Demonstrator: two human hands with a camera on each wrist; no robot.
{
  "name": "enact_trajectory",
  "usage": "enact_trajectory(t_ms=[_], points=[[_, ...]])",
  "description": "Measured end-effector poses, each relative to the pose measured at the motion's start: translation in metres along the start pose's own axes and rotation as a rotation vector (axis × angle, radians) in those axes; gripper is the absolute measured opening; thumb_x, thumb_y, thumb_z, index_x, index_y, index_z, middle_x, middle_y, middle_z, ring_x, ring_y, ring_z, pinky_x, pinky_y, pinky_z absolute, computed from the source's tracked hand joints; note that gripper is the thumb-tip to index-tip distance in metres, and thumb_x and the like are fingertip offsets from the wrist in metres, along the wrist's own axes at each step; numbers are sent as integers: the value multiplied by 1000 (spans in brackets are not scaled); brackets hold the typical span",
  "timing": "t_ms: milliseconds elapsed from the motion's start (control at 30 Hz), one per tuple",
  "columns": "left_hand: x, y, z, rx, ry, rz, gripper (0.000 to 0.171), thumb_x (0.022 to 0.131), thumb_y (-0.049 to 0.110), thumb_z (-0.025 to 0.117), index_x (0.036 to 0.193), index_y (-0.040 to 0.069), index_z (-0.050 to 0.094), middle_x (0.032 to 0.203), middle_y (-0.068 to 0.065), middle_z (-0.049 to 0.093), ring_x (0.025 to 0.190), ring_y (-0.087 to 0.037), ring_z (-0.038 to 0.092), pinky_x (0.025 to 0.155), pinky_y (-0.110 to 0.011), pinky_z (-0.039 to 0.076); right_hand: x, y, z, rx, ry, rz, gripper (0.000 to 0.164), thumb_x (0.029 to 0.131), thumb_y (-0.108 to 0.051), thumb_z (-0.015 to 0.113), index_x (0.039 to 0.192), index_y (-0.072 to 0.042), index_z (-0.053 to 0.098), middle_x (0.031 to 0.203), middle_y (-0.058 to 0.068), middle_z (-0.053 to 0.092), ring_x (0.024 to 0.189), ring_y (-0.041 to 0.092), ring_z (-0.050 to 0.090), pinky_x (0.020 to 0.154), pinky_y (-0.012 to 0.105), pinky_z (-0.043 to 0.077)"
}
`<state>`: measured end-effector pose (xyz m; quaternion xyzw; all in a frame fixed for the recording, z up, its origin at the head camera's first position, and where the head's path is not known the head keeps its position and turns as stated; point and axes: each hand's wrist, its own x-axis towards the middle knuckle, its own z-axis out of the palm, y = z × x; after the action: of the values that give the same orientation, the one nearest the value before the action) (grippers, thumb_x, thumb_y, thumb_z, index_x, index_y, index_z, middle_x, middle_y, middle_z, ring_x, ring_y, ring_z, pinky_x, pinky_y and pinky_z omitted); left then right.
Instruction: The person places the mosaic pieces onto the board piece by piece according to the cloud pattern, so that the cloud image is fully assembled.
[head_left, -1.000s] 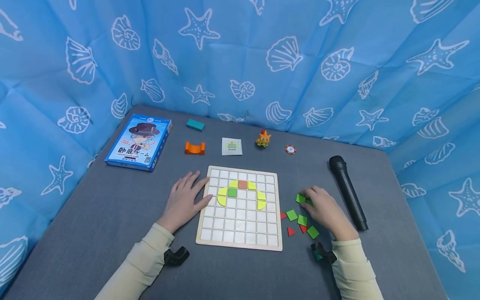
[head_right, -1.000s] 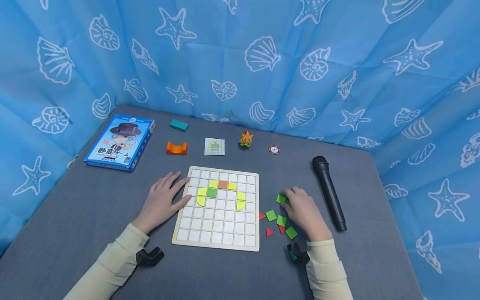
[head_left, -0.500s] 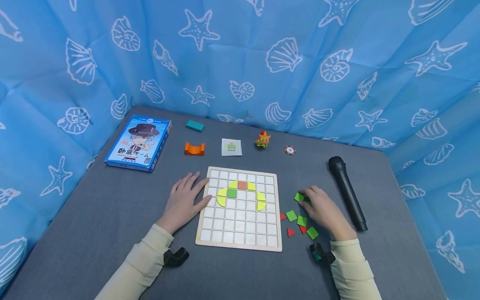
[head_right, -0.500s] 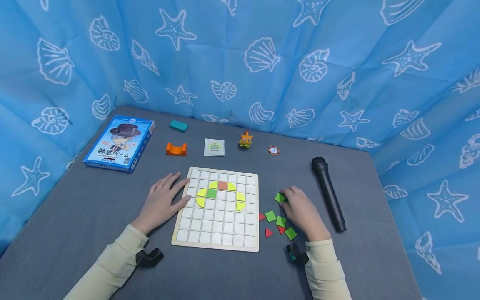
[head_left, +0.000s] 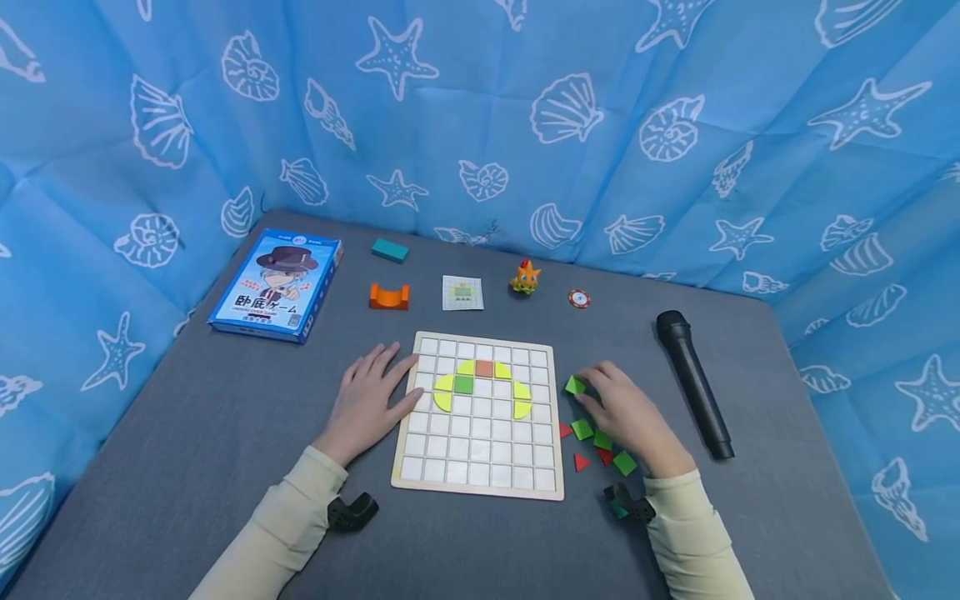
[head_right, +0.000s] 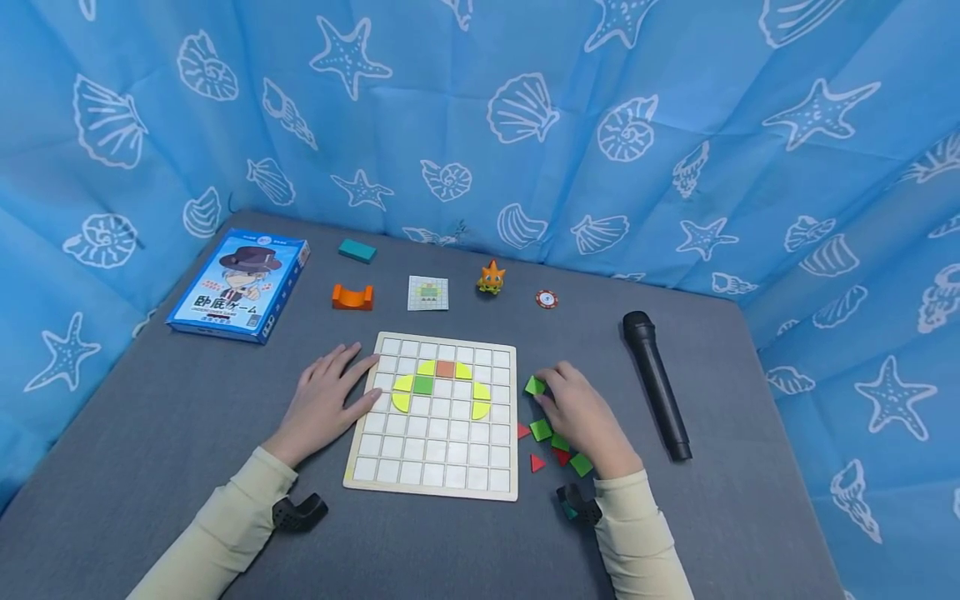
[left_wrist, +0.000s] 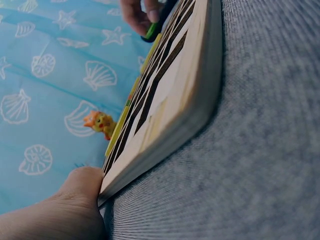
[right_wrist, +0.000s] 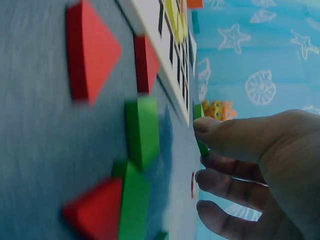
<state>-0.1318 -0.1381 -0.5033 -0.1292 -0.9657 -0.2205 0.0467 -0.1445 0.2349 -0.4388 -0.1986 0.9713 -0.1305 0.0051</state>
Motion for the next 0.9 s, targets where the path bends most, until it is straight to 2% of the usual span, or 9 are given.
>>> enact_trajectory(t_ms=[267,667,900], points=[[-1,0,-1,0,-5,-6,59,94,53,50,145,24,43,154,-10,32,144,-32,23,113,-56,18,8,-29,4,-3,-24,-72,34,88,-18,70,120,-7,63,106,6,59,87,14,56,70,32,51],[0,0,1,8,-8,-9,59,94,54,49,146,25,42,155,-9,31,144,-31,22,113,-56,17,30,-63,9,-13,9,-245,32,87,-17,71,117,-9,65,108,3,61,94,14,59,77,32,54],[0,2,-2,10,-21,-17,59,95,53,49,146,24,42,155,-10,31,144,-32,22,113,-56,18,41,-76,21,-11,35,-353,28,85,-14,73,112,-11,68,99,0,60,85,10,57,71,28,51]])
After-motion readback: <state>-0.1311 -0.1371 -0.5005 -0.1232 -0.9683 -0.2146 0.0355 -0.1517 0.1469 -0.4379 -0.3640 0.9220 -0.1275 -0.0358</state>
